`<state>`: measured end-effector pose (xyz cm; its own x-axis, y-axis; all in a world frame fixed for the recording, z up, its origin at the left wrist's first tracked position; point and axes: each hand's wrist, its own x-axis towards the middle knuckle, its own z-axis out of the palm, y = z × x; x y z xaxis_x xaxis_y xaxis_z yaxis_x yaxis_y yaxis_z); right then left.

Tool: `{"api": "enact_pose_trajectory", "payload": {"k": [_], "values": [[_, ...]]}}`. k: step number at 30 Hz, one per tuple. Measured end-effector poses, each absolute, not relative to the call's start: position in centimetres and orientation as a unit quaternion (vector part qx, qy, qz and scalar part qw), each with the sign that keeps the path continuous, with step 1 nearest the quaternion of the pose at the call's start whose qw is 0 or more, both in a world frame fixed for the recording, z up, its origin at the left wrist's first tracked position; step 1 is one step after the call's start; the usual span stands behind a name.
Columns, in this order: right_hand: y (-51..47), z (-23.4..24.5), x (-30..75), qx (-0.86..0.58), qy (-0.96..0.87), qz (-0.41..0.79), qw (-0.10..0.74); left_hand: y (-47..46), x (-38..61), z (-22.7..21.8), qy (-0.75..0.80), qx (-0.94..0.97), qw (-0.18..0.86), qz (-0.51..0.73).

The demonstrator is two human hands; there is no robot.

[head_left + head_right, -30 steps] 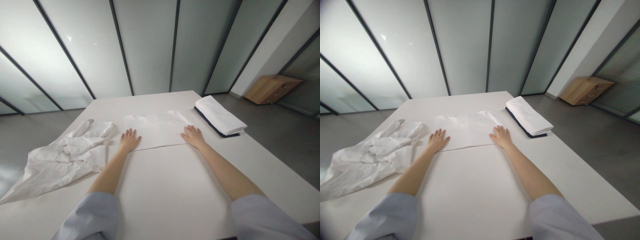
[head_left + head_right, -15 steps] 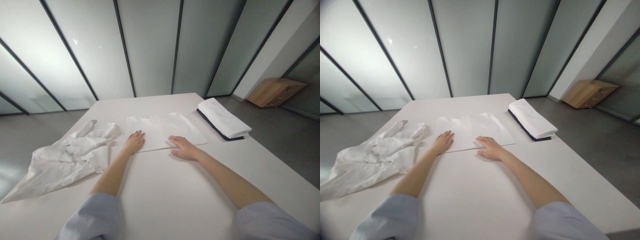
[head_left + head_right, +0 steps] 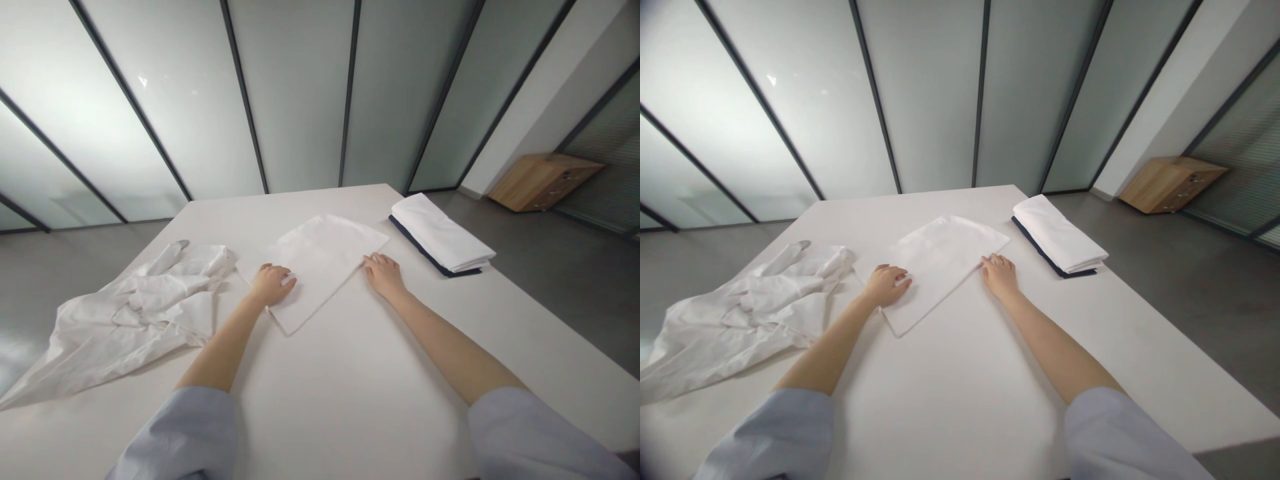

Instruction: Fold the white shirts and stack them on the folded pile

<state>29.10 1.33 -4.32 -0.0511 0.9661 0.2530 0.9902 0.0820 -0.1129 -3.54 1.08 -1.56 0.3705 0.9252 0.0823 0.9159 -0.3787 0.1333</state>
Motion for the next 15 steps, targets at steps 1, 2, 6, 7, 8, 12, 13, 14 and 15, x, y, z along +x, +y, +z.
{"api": "enact_pose_trajectory", "payload": {"k": [1, 2, 6, 7, 8, 12, 13, 14, 15], "values": [[1.4, -4.2, 29.3, -0.678, -0.720, -0.048, 0.141, 1.0, -3.5, -1.6, 0.548, 0.831, 0.036, 0.082], [1.3, -4.2, 29.4, -0.667, -0.728, -0.048, 0.153, 0.9, -3.5, -1.7, 0.540, 0.836, 0.029, 0.093], [0.5, -3.9, 28.4, -0.534, -0.824, -0.009, 0.189, 0.8, -3.7, -2.9, 0.558, 0.826, -0.009, 0.075], [0.2, -3.9, 28.0, -0.496, -0.849, 0.007, 0.184, 0.8, -3.7, -3.2, 0.570, 0.820, -0.001, 0.057], [0.0, -3.9, 27.6, -0.465, -0.868, 0.021, 0.173, 0.9, -3.7, -3.4, 0.578, 0.815, 0.010, 0.041], [-0.3, -4.2, 26.6, -0.456, -0.880, 0.042, 0.124, 0.7, -3.3, -3.3, 0.585, 0.810, 0.023, 0.016], [-0.2, -4.3, 26.6, -0.472, -0.873, 0.041, 0.117, 0.6, -3.0, -3.0, 0.583, 0.812, 0.022, 0.015], [0.0, -4.4, 26.6, -0.490, -0.864, 0.039, 0.113, 0.5, -2.8, -2.7, 0.578, 0.816, 0.021, 0.013], [0.1, -4.5, 26.8, -0.506, -0.855, 0.038, 0.110, 0.3, -2.5, -2.2, 0.570, 0.821, 0.022, 0.010]]}}
